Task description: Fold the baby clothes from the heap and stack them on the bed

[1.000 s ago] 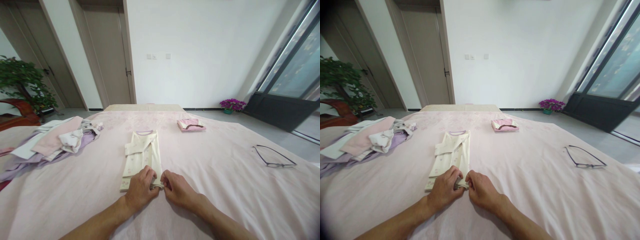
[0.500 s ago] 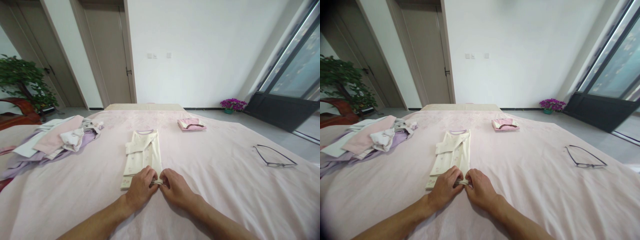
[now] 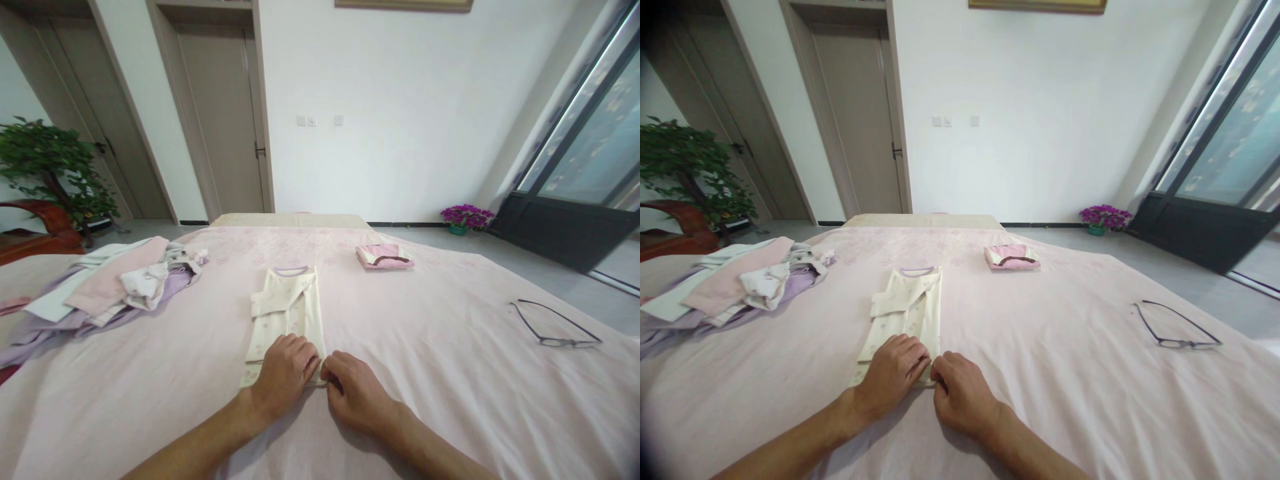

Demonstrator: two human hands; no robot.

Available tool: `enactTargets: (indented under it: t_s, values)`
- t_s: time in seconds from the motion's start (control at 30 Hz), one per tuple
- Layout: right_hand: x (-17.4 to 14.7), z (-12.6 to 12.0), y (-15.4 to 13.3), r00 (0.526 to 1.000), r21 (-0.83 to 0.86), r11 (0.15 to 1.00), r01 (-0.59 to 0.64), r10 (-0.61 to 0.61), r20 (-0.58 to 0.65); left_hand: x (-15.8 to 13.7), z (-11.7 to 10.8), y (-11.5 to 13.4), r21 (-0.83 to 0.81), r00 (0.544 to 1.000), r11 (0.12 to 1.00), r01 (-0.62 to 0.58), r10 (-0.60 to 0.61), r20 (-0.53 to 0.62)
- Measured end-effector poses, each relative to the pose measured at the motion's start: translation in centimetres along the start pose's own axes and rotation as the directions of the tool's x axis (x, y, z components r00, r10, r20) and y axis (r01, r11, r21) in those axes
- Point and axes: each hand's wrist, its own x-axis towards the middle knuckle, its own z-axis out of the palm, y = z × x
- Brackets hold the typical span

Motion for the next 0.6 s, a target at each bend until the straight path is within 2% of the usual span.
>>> enactTargets:
  t_s: [0.1, 0.17, 0.23, 0.3, 0.37, 0.47, 0.53, 0.6]
  values:
    - [0.5, -0.5, 0.3, 0.998, 0.045, 0.998, -0.052, 0.053, -0.020, 0.5, 0.9, -0.6, 0.057, 0.997, 0.995, -0.076, 0.077, -0.013]
    - [1.4, -1.2, 0.9, 0.994, 0.051, 0.995, -0.084, 0.087, -0.066, 0.4, 1.8, -1.0, 0.098, 0.994, 0.989, -0.107, 0.104, 0.031]
    - [3.1, -1.9, 1.8, 0.994, 0.025, 0.998, -0.054, 0.056, -0.094, 0.2, 2.5, -1.4, 0.117, 0.991, 0.987, -0.106, 0.095, 0.094]
    - [5.2, -2.2, 2.9, 0.997, -0.024, 0.999, 0.027, -0.028, -0.069, -0.1, 2.7, -1.4, 0.121, 0.986, 0.988, -0.097, 0.079, 0.144]
    - [7.2, -1.9, 3.9, 0.995, -0.082, 0.992, 0.096, -0.096, 0.011, -0.5, 2.6, -1.0, 0.117, 0.983, 0.989, -0.088, 0.068, 0.170]
    - [9.2, -0.7, 5.3, 0.982, -0.139, 0.981, 0.138, -0.118, 0.145, -1.2, 1.7, -0.4, 0.087, 0.982, 0.991, -0.098, 0.082, 0.171]
    - [9.9, 0.1, 6.2, 0.975, -0.120, 0.979, 0.163, -0.141, 0.172, -1.5, 0.8, -0.4, 0.022, 0.979, 0.991, -0.131, 0.126, 0.158]
    - [10.5, 0.5, 7.1, 0.976, -0.044, 0.984, 0.174, -0.167, 0.141, -1.3, -0.5, -1.3, -0.072, 0.982, 0.988, -0.138, 0.145, 0.119]
